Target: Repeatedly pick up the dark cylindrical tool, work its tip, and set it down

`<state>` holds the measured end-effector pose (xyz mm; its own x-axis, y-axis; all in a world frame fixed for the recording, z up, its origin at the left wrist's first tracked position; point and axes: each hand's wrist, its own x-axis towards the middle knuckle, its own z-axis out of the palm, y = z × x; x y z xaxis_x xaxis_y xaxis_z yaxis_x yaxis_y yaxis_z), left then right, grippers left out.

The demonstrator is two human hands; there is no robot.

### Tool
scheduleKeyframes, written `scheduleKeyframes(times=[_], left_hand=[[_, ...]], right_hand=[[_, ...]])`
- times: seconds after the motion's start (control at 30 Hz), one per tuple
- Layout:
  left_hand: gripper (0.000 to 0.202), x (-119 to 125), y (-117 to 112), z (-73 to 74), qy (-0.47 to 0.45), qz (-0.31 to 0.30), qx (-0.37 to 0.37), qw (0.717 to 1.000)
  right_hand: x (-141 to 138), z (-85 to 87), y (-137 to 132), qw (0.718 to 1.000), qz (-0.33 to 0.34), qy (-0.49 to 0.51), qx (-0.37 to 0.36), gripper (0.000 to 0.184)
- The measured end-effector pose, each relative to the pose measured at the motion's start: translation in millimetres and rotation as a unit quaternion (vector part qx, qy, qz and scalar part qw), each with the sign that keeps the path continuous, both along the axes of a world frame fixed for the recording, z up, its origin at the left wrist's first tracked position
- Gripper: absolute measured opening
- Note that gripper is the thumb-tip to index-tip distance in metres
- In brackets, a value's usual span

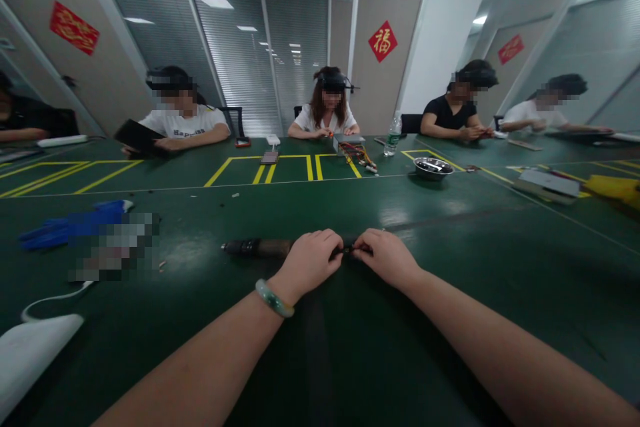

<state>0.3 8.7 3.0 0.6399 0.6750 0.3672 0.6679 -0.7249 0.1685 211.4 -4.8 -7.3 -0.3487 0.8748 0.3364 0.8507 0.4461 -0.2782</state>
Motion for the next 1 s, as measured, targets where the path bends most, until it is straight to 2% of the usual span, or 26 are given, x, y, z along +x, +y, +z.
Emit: scheduleKeyframes(times=[0.27, 0.73, 1.0], left_hand=[[0.009, -0.5, -0.1, 1.2, 0.004, -0.011, -0.002, 1.0], [0.008, -1.6, 0.8, -1.7, -0.006, -0.017, 0.006, 1.0], [0.008, -0.7, 1.1, -1.0, 0.004, -0.015, 0.0, 1.0]], right_hand=[[-1.7, -3.3, -1.3, 1.0, 0.0, -0.015, 0.014, 0.004], [-2.4, -3.3, -5.3, 1.0, 0.008, 0.022, 0.011, 0.007], [-5.9, -3.8, -1.8, 0.999, 0.025, -0.012, 0.032, 0.005]])
